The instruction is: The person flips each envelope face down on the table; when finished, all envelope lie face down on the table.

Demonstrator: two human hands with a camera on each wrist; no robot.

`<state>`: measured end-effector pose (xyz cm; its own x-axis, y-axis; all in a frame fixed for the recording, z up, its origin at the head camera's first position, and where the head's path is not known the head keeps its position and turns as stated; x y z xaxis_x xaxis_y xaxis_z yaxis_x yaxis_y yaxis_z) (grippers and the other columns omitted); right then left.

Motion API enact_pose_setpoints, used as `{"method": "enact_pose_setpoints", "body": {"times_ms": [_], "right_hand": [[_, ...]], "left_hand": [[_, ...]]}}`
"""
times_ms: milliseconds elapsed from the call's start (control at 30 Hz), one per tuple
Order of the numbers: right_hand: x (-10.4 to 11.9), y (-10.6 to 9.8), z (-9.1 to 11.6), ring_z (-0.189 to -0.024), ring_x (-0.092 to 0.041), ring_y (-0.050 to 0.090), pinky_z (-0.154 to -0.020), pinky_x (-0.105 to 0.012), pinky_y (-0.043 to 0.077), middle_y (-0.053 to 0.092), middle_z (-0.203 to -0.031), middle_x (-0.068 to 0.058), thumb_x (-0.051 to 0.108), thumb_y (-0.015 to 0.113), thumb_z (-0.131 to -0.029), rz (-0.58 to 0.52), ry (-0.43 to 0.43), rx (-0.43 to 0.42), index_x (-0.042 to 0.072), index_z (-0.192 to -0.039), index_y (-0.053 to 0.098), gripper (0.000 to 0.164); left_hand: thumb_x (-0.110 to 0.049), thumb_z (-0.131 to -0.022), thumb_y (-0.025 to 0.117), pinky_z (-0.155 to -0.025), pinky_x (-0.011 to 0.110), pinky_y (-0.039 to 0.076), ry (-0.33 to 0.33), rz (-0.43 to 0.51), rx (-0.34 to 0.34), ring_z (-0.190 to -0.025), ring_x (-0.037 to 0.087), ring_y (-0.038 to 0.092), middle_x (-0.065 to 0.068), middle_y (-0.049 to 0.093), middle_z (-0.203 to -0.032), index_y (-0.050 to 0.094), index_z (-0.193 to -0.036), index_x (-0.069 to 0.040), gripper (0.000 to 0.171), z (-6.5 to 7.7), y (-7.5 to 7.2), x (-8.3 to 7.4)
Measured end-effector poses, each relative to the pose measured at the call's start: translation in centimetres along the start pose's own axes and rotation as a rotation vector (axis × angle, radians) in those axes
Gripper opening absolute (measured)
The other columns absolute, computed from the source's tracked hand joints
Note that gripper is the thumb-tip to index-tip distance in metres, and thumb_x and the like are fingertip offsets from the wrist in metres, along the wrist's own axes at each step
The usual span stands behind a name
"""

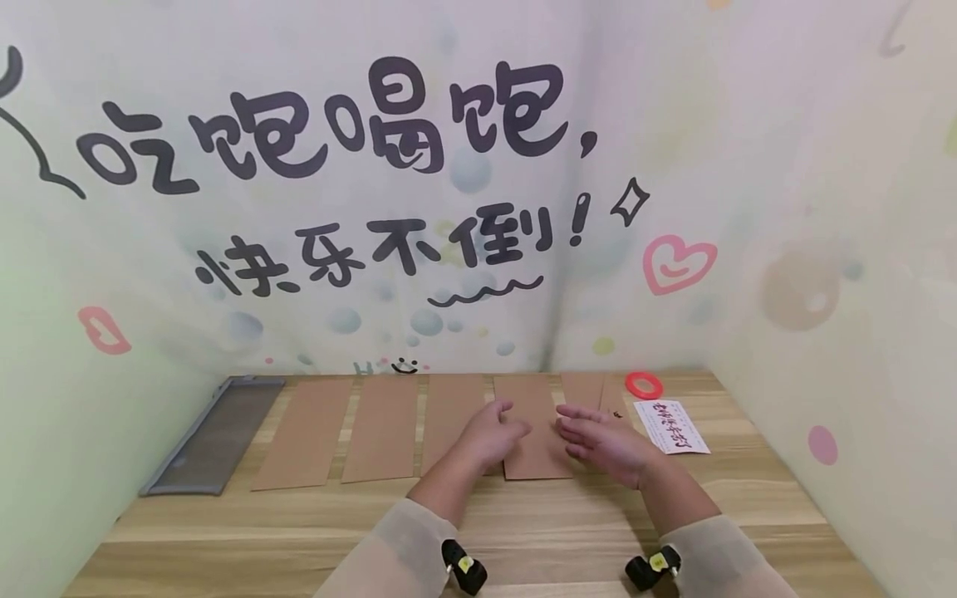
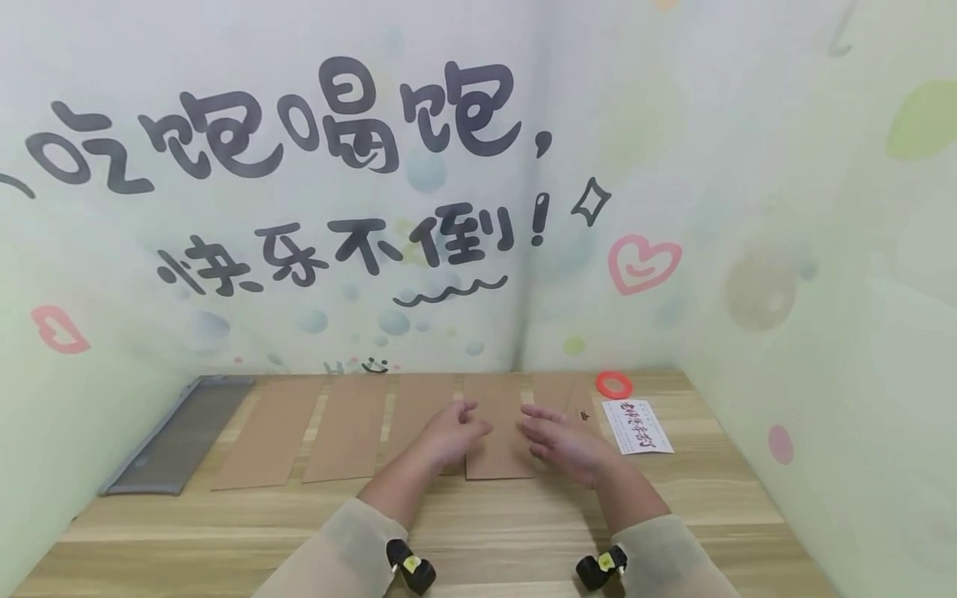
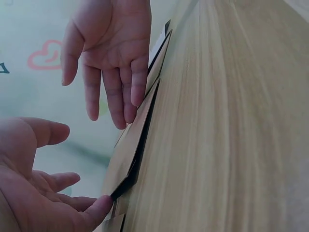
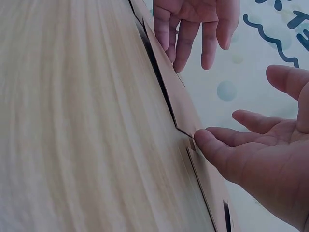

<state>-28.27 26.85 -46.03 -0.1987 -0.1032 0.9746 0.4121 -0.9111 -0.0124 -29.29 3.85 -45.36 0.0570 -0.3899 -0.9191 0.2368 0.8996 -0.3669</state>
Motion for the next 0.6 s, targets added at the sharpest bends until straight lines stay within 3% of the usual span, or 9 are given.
{"method": "enact_pose_setpoints", "body": {"times_ms": [167, 333, 467, 600], "right_hand": [[-0.1, -0.2, 0.0, -0.165, -0.043, 0.019, -0.130, -0.049, 0.037, 0.021, -0.175, -0.030, 0.025, 0.045, -0.115, -0.001, -0.002, 0.001, -0.005, -0.168, 0.020, 0.065], [0.5, -0.7, 0.4, -0.165, -0.044, 0.021, -0.129, -0.048, 0.039, 0.017, -0.177, -0.028, 0.028, 0.046, -0.115, -0.044, -0.016, -0.022, -0.002, -0.169, 0.019, 0.067], [1.1, -2.7, 0.9, -0.159, -0.043, 0.035, -0.128, -0.051, 0.040, 0.024, -0.176, -0.027, 0.034, 0.047, -0.115, -0.001, -0.034, -0.100, 0.002, -0.168, 0.024, 0.066], [1.2, -4.9, 1.4, -0.141, -0.023, 0.057, -0.116, -0.037, 0.054, 0.036, -0.169, -0.029, 0.033, 0.045, -0.116, 0.116, -0.066, -0.188, -0.002, -0.167, 0.026, 0.065]], "left_hand": [[-0.038, -0.097, 0.071, -0.123, 0.062, 0.042, 0.001, -0.011, 0.015, -0.149, 0.042, 0.051, 0.024, 0.052, -0.161, 0.050, -0.157, -0.007, 0.070, 0.2, 0.2, 0.0], [-0.033, -0.097, 0.071, -0.123, 0.061, 0.042, 0.057, -0.012, -0.023, -0.148, 0.043, 0.052, 0.025, 0.054, -0.158, 0.053, -0.154, -0.003, 0.068, -0.1, 1.1, -0.5], [-0.031, -0.096, 0.072, -0.121, 0.061, 0.044, 0.085, 0.012, -0.038, -0.145, 0.042, 0.054, 0.025, 0.055, -0.157, 0.053, -0.155, -0.005, 0.067, 0.0, 2.6, -1.5], [-0.029, -0.094, 0.073, -0.115, 0.058, 0.050, 0.133, 0.007, -0.011, -0.134, 0.039, 0.062, 0.027, 0.063, -0.146, 0.049, -0.157, -0.004, 0.072, -0.1, 4.8, -2.4]]}}
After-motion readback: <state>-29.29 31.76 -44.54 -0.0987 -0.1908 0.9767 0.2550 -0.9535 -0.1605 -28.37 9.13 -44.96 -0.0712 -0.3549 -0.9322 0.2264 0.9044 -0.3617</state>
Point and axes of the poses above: each hand's wrist, its own z-axis away from the middle knuckle, its own y-axis out of the palm, x = y × z, the point moved 2 cm from there along -z, towards the middle knuckle
